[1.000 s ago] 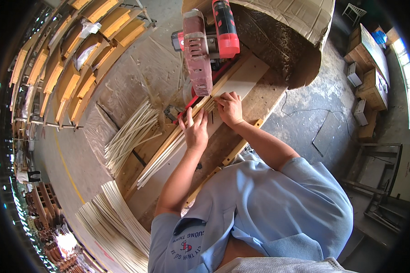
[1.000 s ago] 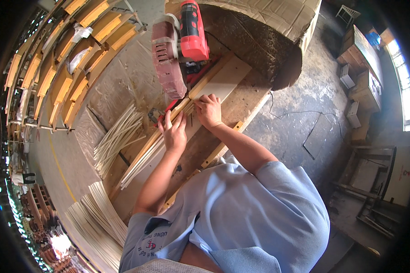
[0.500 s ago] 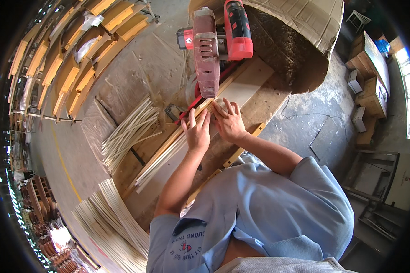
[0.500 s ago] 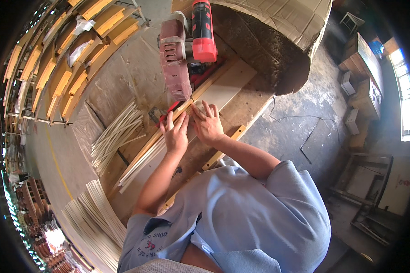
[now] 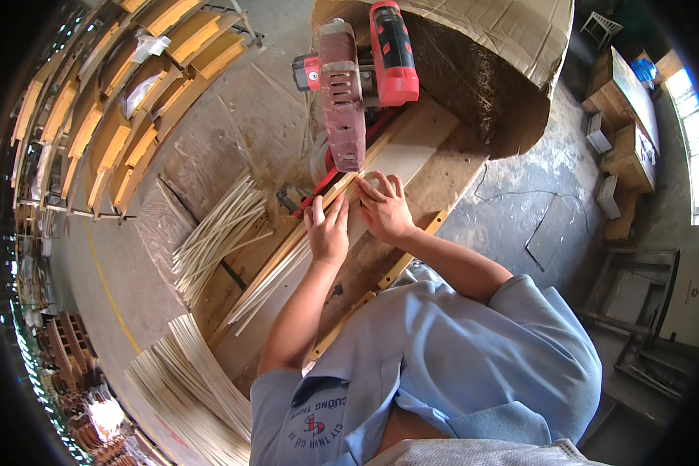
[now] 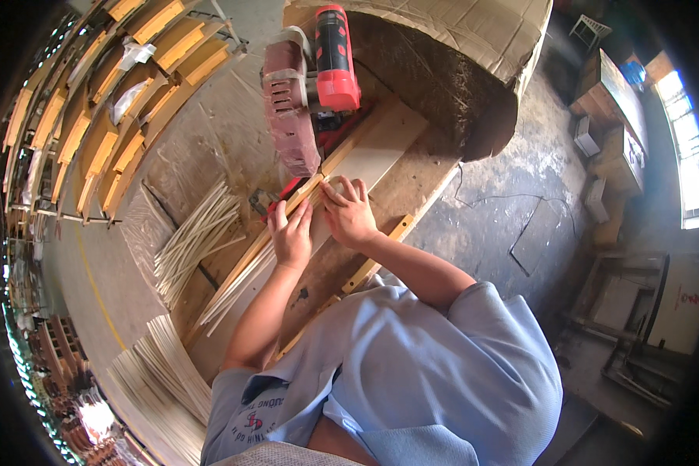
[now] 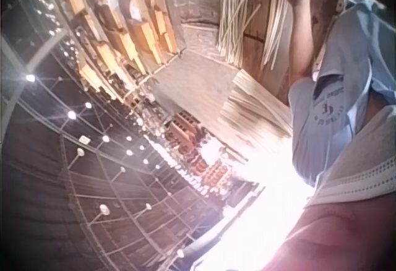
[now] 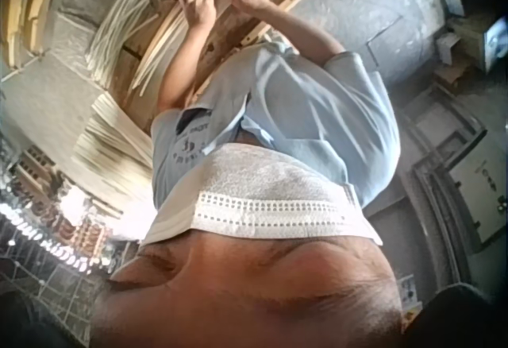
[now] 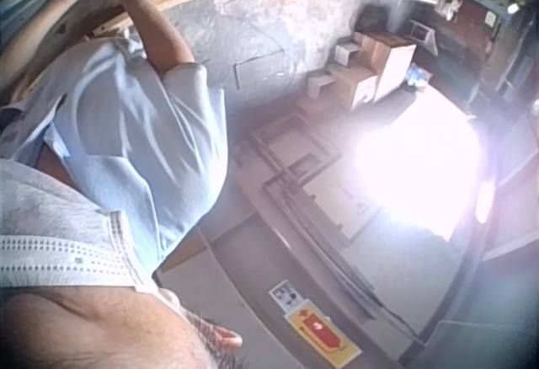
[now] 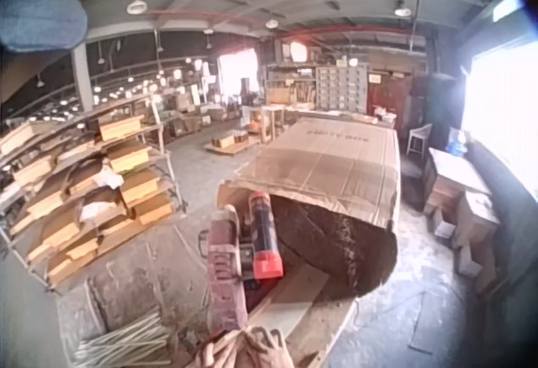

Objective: The person repeatedly picks up bundles of thin wooden sticks, aligns them on a workbench, and cuts them to length using a handheld circular saw. The cut pieces are stacked on the bench after each cut.

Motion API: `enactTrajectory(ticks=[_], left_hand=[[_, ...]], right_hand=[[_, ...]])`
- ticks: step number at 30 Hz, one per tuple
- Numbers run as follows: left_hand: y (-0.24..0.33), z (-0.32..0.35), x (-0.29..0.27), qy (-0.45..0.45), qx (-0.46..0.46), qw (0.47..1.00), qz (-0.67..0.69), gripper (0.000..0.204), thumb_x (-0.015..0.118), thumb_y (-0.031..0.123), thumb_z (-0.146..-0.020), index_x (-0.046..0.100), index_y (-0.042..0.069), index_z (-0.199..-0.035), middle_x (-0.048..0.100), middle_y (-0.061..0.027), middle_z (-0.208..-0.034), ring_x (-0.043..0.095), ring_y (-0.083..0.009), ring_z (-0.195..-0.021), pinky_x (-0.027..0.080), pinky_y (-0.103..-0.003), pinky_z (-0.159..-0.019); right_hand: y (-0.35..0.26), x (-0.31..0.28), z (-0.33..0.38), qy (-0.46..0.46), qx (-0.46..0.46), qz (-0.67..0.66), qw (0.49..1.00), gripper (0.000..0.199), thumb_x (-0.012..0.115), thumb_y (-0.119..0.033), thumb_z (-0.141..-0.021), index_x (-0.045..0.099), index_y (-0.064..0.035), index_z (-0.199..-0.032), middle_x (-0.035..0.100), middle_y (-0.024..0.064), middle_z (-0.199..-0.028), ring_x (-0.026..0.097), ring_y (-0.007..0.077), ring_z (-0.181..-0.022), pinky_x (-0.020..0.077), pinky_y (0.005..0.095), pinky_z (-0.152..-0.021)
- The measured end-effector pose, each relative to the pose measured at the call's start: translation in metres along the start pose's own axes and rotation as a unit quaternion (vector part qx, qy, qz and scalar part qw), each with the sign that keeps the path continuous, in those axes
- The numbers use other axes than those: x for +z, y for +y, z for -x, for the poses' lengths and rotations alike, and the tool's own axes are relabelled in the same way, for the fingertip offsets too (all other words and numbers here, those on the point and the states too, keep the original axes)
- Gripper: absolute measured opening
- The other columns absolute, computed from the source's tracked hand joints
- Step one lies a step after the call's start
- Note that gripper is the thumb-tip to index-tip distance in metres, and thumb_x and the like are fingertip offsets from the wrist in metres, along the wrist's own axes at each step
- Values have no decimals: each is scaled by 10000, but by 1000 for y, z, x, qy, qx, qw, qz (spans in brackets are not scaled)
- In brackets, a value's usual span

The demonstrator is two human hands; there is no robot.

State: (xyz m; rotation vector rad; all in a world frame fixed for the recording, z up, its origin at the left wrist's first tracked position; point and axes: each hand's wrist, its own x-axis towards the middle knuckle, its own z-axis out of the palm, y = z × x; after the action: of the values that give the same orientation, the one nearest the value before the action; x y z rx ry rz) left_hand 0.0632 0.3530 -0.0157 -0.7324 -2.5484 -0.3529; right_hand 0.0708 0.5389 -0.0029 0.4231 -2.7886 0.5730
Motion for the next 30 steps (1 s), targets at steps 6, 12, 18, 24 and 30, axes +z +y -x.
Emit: enactTrajectory(ticks=[6,12,18,24,30], left_hand=[[2,-4,2,-1,2,1000,-9,244,598,148,-985,777,86,-1140,729,-4,-1296,518,-375,-1280,413,-557,-1058],[-3,0,8,16,23,999,-15,259,657,138,-947,773,90,-1173,720,-13,-1322,522,-401,-1269,427,-571,-1039],[-2,0,6,-1,26,999,-22,278,629,130,-953,768,96,-1191,717,-12,-1338,520,-406,-1273,422,-571,-1049],[0,-2,7,7,29,999,-17,277,626,120,-950,772,83,-1182,718,-16,-1335,526,-406,-1249,423,-562,-1050],[-5,3,11,5,19,1000,-15,304,649,103,-900,774,95,-1176,719,6,-1334,529,-420,-1267,418,-598,-1057]], right_hand=[[51,-69,-58,277,239,-392,844,204,612,-144,-1053,763,-12,-1016,732,29,-816,642,109,-738,528,293,-693],[36,-248,-162,280,134,-324,894,391,635,-331,-1037,678,-35,-1288,736,118,-1014,703,165,-863,575,313,-776],[14,-267,-202,108,32,-108,988,342,645,-334,-993,741,-22,-1094,765,171,-955,739,275,-957,560,389,-835],[35,-239,-225,69,125,-337,931,212,623,-214,-927,736,-44,-868,714,102,-767,662,202,-715,519,388,-670],[22,-244,-221,83,145,-333,928,168,650,-181,-922,702,-64,-813,674,66,-722,600,167,-675,481,349,-658]])
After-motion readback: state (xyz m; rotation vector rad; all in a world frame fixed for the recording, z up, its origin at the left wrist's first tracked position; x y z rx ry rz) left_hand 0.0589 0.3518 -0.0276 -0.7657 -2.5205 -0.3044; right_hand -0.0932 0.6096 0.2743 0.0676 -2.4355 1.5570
